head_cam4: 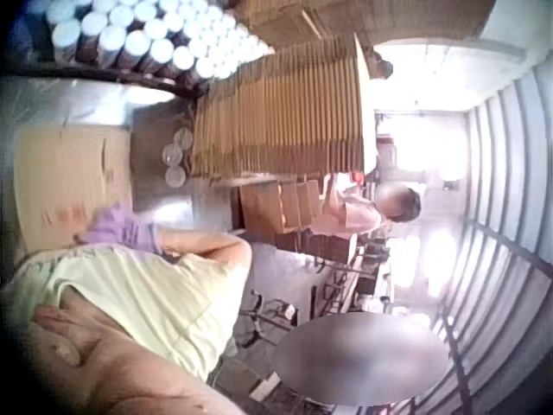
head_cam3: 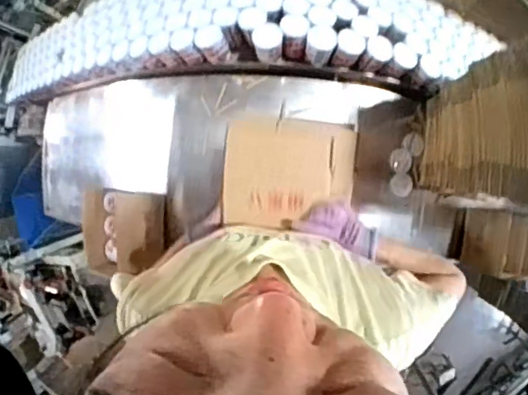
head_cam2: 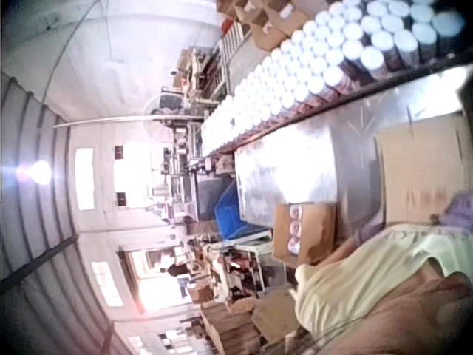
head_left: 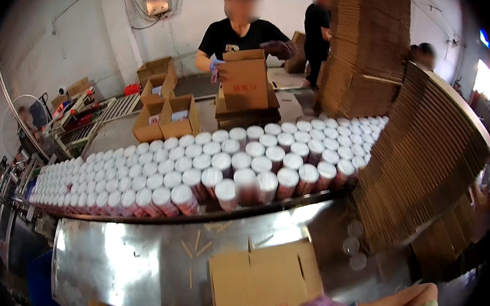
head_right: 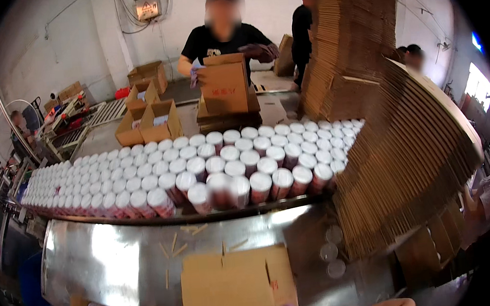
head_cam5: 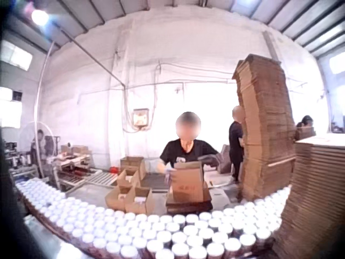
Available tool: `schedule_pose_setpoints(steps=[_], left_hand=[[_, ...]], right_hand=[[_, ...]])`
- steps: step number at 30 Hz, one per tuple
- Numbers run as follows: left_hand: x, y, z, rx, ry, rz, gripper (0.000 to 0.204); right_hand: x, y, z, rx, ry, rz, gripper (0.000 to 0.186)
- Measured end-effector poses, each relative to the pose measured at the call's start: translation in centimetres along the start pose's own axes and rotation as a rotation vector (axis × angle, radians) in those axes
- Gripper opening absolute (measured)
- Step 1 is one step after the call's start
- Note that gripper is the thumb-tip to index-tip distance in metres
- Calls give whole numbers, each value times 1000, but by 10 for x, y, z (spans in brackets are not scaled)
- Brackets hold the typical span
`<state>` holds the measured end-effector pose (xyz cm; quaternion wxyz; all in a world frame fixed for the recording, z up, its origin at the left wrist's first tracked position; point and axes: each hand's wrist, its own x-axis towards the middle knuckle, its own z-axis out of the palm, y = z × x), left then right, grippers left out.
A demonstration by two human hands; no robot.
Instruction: The person packs cylindrical cans from a conveyor belt into cardboard boxes. They pick up cans by hand, place them into open boxes, and then close the box flaps. The process is repeated continuously as new cans arrive on the belt.
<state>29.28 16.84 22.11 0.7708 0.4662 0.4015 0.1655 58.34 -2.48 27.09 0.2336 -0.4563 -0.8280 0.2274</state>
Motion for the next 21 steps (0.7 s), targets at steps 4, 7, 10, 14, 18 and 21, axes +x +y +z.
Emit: schedule_pose_setpoints(steps=[4, 7, 10, 14, 18, 21], left_hand=[[38, -7, -41, 280, 205, -208, 58], [103, 62, -18, 729, 151, 325, 49], [212, 141, 35, 1240, 146, 1016, 73], [284, 112, 49, 1618, 263, 1023, 81], [279, 100, 35, 1458, 259, 1172, 78], [242, 107, 37, 1482, 180, 1117, 75]], right_hand=[[36, 44, -58, 592, -61, 195, 36], [97, 144, -103, -181, 255, 109, 58], [158, 224, -119, -798, 182, 441, 95], [166, 254, -103, -710, 72, 572, 89], [146, 253, -81, -765, 254, 402, 79], [147, 233, -97, -902, 223, 190, 78]])
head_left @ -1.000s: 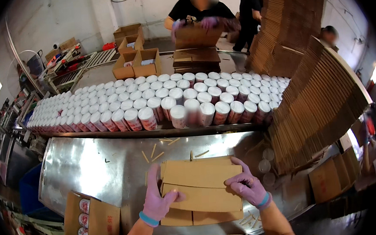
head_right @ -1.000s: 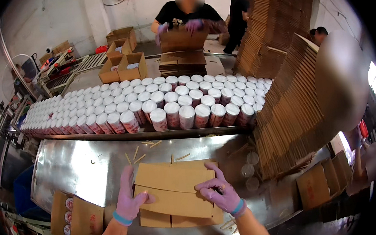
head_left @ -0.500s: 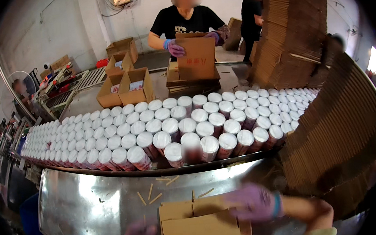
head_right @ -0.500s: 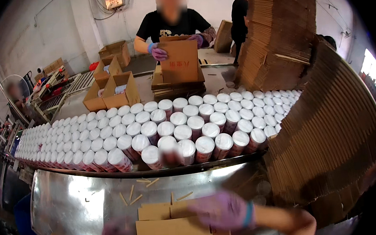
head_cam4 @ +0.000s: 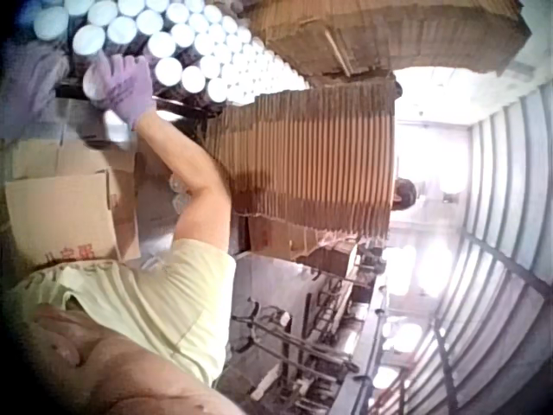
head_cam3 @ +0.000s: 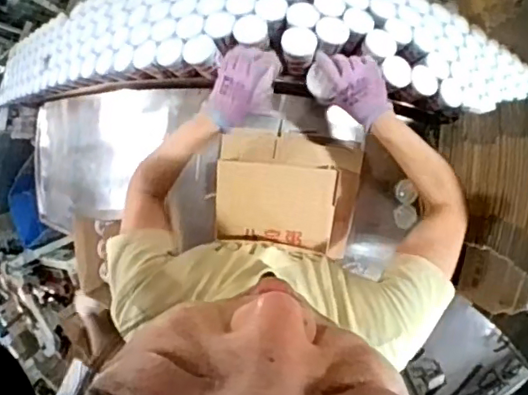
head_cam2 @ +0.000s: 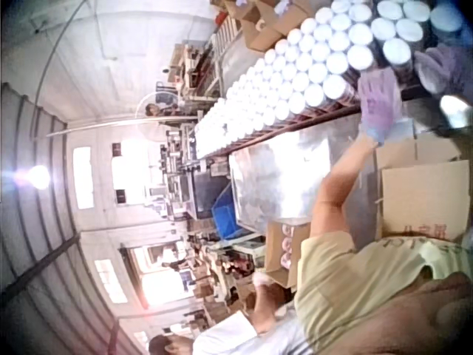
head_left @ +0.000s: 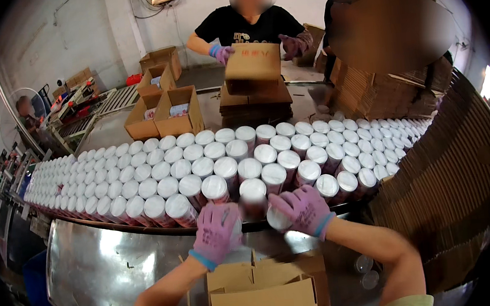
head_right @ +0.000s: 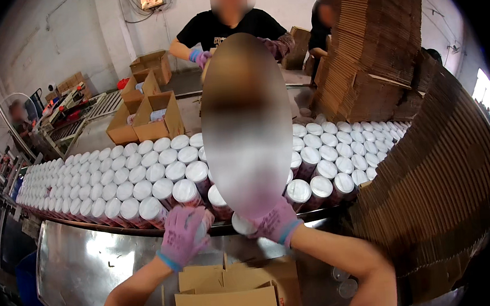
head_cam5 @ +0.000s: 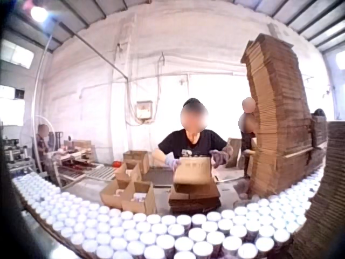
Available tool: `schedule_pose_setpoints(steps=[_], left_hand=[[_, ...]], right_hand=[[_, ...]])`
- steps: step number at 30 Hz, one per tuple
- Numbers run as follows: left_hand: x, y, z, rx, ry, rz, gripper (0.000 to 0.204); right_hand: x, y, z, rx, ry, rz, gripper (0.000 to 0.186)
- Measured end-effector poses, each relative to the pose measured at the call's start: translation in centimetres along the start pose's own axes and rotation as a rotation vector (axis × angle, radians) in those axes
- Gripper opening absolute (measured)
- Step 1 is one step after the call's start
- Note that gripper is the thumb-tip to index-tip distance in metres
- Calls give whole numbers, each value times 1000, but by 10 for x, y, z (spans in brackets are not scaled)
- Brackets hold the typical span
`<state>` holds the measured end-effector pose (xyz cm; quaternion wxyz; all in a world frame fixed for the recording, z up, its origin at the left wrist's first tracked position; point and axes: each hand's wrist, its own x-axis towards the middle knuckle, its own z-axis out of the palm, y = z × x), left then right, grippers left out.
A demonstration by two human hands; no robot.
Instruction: The person packs cylindrical cans from a conveyor belt into cardboard boxes. They pick up cans by hand, place them into open boxes, and then close the box flaps. The process is repeated continuously as new cans arrive on the belt.
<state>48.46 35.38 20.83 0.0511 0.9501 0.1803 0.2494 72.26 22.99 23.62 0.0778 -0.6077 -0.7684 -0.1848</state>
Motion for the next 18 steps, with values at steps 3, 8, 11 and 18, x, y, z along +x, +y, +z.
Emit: schedule_pose_setpoints(steps=[3, 8, 11, 18], left_hand=[[-22, 11, -31, -290, -218, -98, 67], [-37, 29, -46, -715, -1208, -101, 58], [-40, 28, -28, -820, -1517, -55, 60], [27, -15, -37, 28, -89, -30, 74]], right_hand=[[5, -31, -39, 297, -178, 78, 86], [-37, -92, 2, 1562, -1088, -88, 62], [-17, -94, -2, 1619, -1359, -75, 56], [51, -18, -5, 251, -123, 55, 92]])
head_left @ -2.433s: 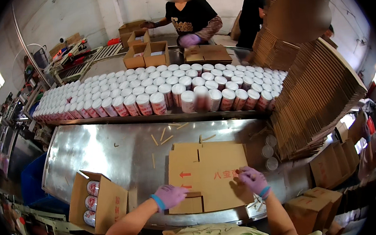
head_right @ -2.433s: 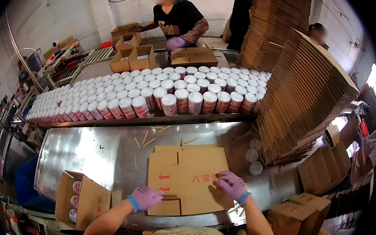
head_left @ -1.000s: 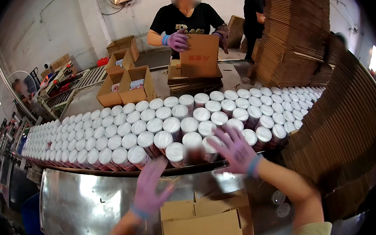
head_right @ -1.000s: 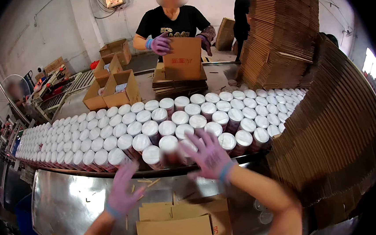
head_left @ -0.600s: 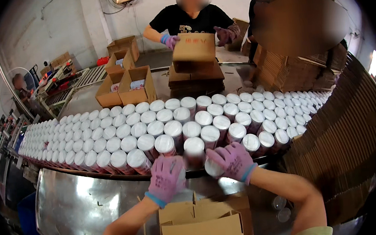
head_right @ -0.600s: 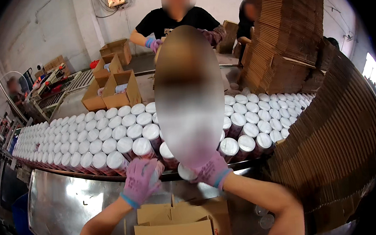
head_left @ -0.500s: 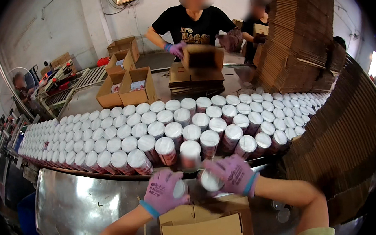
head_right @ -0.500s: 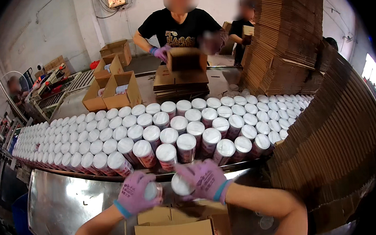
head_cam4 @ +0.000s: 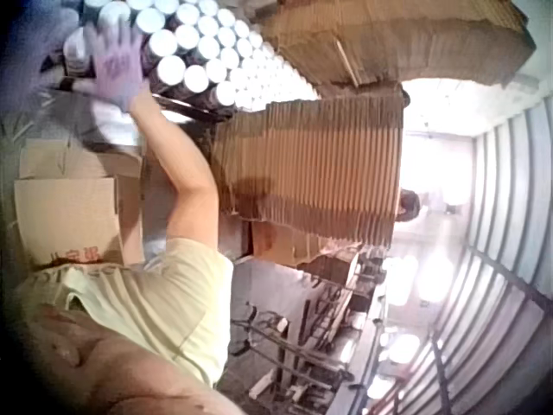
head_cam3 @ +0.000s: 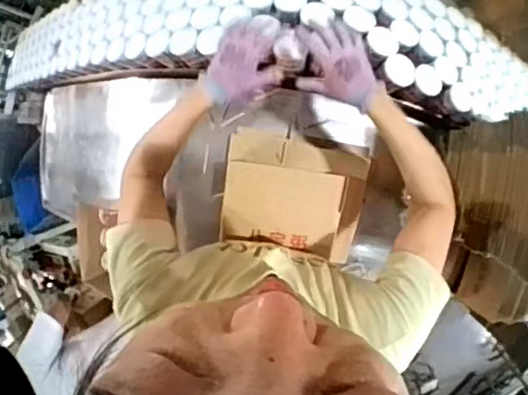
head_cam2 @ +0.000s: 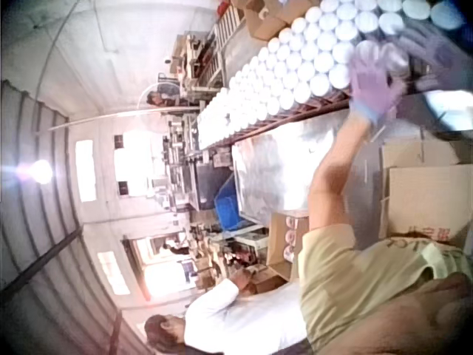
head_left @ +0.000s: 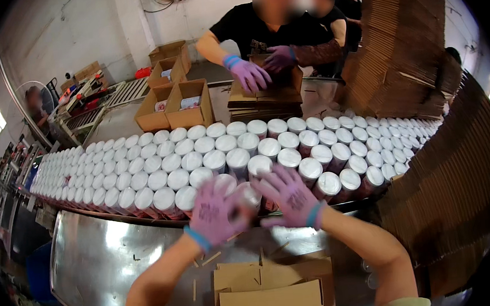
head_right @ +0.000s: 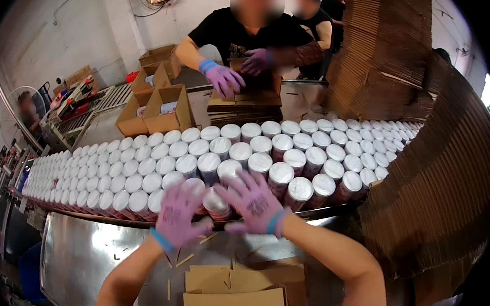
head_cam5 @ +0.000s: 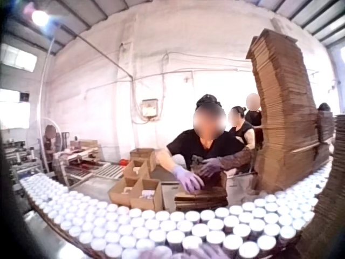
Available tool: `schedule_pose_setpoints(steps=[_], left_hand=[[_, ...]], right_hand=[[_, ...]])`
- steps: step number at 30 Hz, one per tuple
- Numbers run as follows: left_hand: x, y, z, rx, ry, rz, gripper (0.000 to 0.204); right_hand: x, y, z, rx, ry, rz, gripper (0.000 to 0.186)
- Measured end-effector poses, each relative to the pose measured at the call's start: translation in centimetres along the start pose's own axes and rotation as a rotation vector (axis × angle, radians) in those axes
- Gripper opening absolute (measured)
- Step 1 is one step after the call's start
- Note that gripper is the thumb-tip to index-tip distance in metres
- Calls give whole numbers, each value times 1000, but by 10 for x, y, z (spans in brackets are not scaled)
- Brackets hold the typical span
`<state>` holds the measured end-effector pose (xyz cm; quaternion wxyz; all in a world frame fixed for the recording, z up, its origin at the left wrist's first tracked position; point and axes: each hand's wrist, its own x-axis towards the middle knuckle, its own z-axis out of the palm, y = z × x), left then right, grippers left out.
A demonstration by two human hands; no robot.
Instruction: The person packs cylindrical cans from a conveyor belt into cardboard boxes. They pick up cans by hand, place them into open boxes, and then close the box flaps. The process is repeated continuously as new cans arrive on the belt.
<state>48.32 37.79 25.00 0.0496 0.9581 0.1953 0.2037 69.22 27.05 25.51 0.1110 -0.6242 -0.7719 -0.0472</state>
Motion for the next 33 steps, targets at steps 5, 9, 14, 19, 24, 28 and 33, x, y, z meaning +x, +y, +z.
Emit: schedule_pose_setpoints(steps=[5, 9, 14, 19, 24, 28, 33], left_hand=[[11, -49, 52, 262, -111, -27, 94], [-8, -27, 54, 164, -3, 8, 84], [-33, 7, 11, -26, 83, -19, 71], [-70, 33, -24, -580, -706, -104, 62], [-101, 81, -20, -1001, -1326, -52, 53], [-166, 108, -52, -1078, -667, -443, 47], [-282, 176, -114, -745, -1178, -1213, 57]], right_hand=[[48, -4, 30, -168, -78, -35, 99], [16, -3, 37, -179, 42, -157, 87], [-7, -17, 14, -157, 118, -181, 79], [-44, -61, -37, 563, -652, 139, 95], [-94, -96, -9, 1275, -1394, -54, 63], [-123, -125, -57, 1383, -1630, 309, 60], [-160, -150, -115, 1144, -1509, 323, 56]])
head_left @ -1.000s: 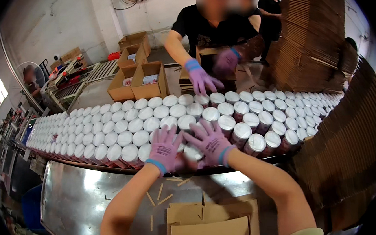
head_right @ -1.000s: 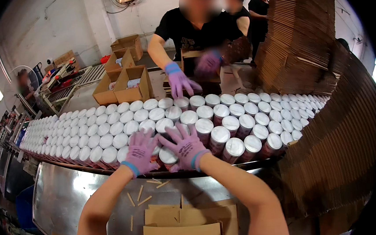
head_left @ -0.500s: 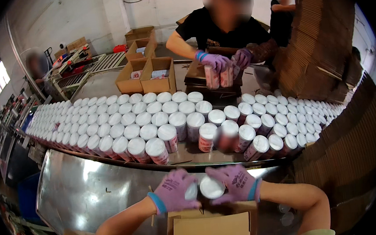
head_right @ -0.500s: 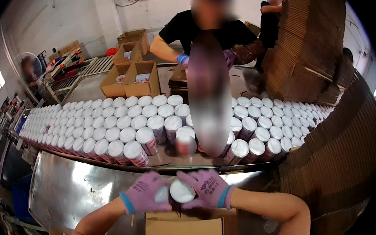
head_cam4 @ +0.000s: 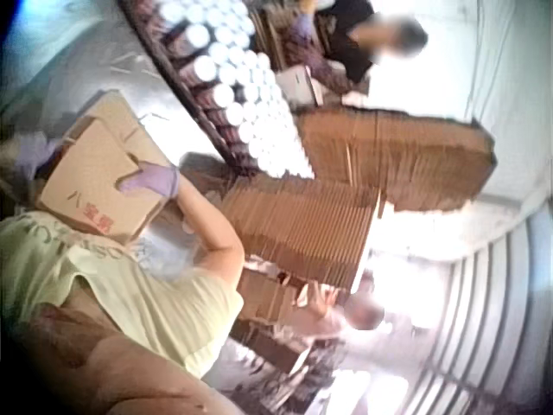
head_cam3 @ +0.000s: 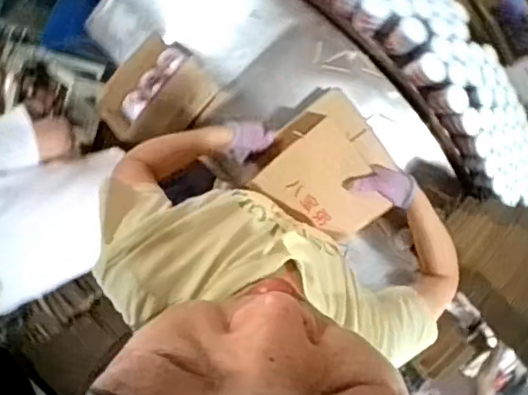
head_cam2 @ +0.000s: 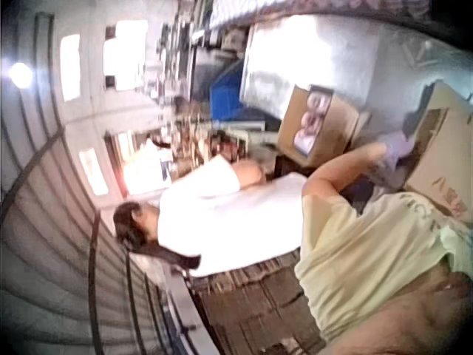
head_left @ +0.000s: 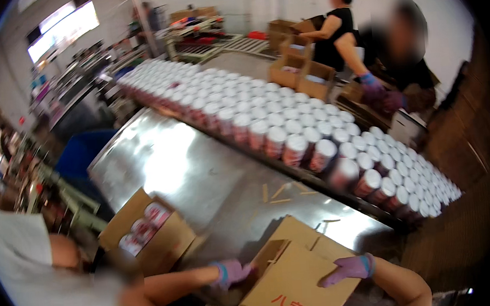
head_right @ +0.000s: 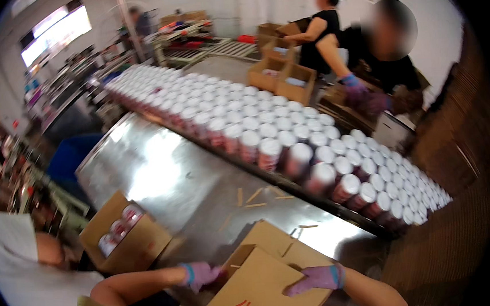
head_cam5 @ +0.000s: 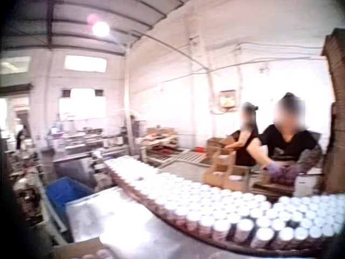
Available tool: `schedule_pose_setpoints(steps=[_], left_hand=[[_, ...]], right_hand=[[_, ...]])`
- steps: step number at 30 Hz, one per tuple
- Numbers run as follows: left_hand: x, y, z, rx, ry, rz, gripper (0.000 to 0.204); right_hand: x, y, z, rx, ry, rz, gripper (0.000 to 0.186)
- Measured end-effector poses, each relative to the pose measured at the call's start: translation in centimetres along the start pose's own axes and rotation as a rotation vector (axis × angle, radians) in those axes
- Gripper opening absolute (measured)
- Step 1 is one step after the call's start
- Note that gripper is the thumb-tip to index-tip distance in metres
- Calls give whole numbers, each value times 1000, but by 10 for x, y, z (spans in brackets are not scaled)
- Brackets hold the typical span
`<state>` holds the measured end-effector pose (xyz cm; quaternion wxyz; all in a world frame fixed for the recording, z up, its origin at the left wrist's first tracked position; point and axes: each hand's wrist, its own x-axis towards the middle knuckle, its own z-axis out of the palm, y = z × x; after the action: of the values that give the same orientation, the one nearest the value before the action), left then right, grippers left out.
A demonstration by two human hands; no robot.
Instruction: The person packs cylindrical cans from a conveyor belt into cardboard boxes. They pick up cans by hand, place them into open boxes, and then close the box flaps. The process is repeated continuously as new cans arrive on the belt.
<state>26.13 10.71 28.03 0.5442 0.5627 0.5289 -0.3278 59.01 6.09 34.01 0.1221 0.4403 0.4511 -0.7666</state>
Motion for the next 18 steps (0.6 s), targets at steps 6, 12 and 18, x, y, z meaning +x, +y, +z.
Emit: schedule_pose_setpoints(steps=[6, 12, 18], left_hand=[[22, -98, 135, -632, 261, 794, 45], [21, -178, 179, -2120, -87, 627, 44], [-7, -269, 117, -957, 1017, 713, 56]], right_hand=[[2, -81, 62, -722, 2, -97, 49], [72, -138, 135, -1940, 313, -934, 18], [247, -218, 135, -1793, 649, -982, 9]])
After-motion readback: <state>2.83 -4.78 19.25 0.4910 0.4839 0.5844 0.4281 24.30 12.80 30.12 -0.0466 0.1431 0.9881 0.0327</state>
